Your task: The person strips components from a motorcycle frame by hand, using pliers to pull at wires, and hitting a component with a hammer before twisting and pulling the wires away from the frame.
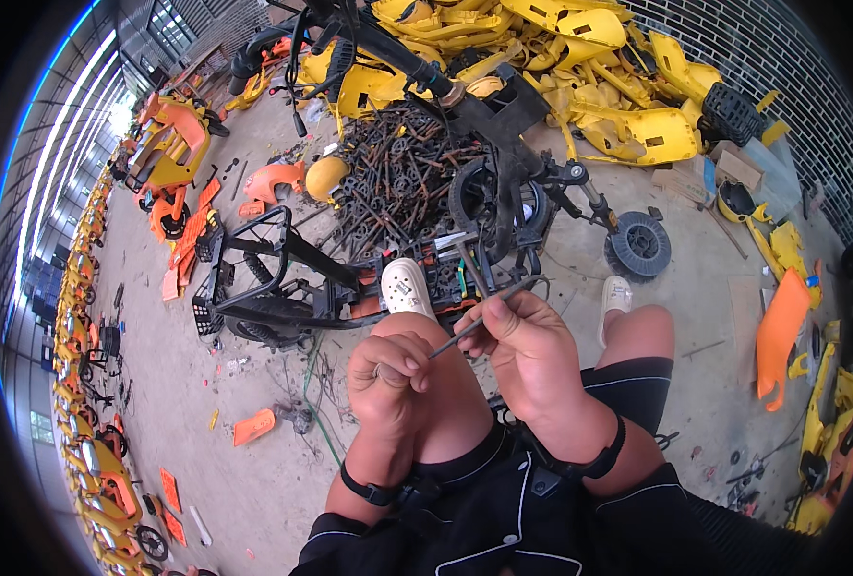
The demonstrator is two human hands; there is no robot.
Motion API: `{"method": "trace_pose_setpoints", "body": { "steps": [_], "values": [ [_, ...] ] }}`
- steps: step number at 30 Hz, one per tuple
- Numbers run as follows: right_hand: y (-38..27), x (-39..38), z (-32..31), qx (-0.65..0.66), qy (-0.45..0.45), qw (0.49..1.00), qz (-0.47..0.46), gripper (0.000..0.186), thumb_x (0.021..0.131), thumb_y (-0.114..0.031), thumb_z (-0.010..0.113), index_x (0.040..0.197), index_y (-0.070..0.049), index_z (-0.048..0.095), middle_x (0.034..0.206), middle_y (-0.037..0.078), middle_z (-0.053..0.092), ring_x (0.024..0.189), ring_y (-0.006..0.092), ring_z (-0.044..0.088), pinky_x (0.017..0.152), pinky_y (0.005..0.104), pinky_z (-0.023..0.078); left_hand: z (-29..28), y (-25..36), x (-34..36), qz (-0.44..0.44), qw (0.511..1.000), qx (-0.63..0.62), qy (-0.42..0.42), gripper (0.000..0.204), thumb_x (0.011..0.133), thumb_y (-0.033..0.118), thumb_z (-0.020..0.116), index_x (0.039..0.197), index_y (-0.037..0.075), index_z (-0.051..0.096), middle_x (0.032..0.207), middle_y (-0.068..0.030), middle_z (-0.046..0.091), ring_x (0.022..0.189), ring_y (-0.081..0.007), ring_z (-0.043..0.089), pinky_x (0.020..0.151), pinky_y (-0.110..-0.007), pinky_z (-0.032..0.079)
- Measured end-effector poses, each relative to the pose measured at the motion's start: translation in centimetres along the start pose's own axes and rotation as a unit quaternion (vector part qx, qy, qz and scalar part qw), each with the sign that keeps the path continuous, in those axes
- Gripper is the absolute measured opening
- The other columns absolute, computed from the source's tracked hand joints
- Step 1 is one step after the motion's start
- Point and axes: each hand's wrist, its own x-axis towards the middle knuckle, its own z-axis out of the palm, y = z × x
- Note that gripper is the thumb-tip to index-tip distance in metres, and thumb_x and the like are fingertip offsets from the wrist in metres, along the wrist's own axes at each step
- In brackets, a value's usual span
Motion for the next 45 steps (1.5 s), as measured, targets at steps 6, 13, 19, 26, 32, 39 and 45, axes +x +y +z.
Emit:
{"method": "trace_pose_setpoints", "body": {
  "steps": [6,13,19,26,32,39,45],
  "values": [
    [-0.1,-0.2,0.5,-0.006,0.003,1.0,-0.008,0.017,0.104,-0.02,0.067,0.1,-0.004,0.068,0.098,0.016,0.075,0.083,0.0215,0.071,0.078,0.0324,0.054,-0.3,0.2,-0.3,-0.011,1.0,0.0,-0.006,0.026,0.102,0.028,0.069,0.088,0.008,0.057,0.066,-0.0031,0.052,0.058,-0.0138,0.044,0.061,-0.03,0.036],
    [-0.7,-0.3,0.2,-0.028,0.03,0.999,-0.016,0.018,0.104,-0.021,0.067,0.097,-0.005,0.067,0.097,0.016,0.075,0.08,0.0214,0.071,0.075,0.032,0.054,-0.3,-0.1,-0.6,-0.012,1.0,-0.012,-0.001,0.022,0.102,0.023,0.067,0.09,0.008,0.057,0.066,-0.0028,0.051,0.058,-0.0142,0.043,0.062,-0.029,0.037],
    [-12.3,1.6,-5.0,-0.041,0.183,0.942,-0.278,0.022,0.106,-0.031,0.065,0.1,-0.01,0.065,0.088,0.005,0.07,0.078,0.0152,0.063,0.073,0.0304,0.05,-3.3,1.0,-1.3,-0.005,0.995,-0.095,0.032,0.016,0.104,0.022,0.067,0.099,0.013,0.054,0.07,0.0012,0.049,0.061,-0.01,0.042,0.056,-0.025,0.036],
    [-10.4,2.6,-6.3,-0.125,0.15,0.958,-0.211,0.019,0.105,-0.03,0.067,0.103,-0.011,0.066,0.095,0.006,0.073,0.083,0.0156,0.067,0.072,0.0294,0.049,-2.5,0.8,-0.8,-0.037,0.993,-0.106,0.034,0.013,0.104,0.02,0.066,0.102,0.011,0.056,0.072,0.0009,0.051,0.06,-0.0106,0.045,0.056,-0.026,0.04],
    [-8.2,2.2,-6.0,-0.079,0.128,0.98,-0.133,0.022,0.105,-0.031,0.066,0.104,-0.009,0.066,0.097,0.008,0.073,0.081,0.0173,0.069,0.069,0.0297,0.052,-1.9,0.5,-0.7,-0.051,0.986,-0.158,0.035,0.013,0.106,0.021,0.064,0.104,0.01,0.057,0.074,0.001,0.053,0.061,-0.01,0.047,0.057,-0.026,0.042],
    [-5.9,1.4,-5.8,-0.045,0.097,0.992,-0.07,0.022,0.105,-0.03,0.066,0.106,-0.008,0.067,0.098,0.009,0.073,0.083,0.0185,0.069,0.07,0.0303,0.051,-2.4,0.6,-0.9,-0.066,0.975,-0.204,0.053,0.018,0.114,0.026,0.046,0.107,0.012,0.055,0.075,0.0027,0.052,0.062,-0.0091,0.046,0.06,-0.026,0.043],
    [-5.3,1.0,-5.2,-0.026,0.1,0.995,-0.008,0.022,0.107,-0.033,0.062,0.106,-0.011,0.065,0.094,0.004,0.07,0.084,0.016,0.066,0.069,0.0292,0.048,-3.2,0.8,-1.2,-0.079,0.953,-0.283,0.075,0.022,0.115,0.028,0.043,0.107,0.01,0.054,0.075,0.0019,0.05,0.061,-0.0099,0.045,0.06,-0.027,0.043]
  ]
}}
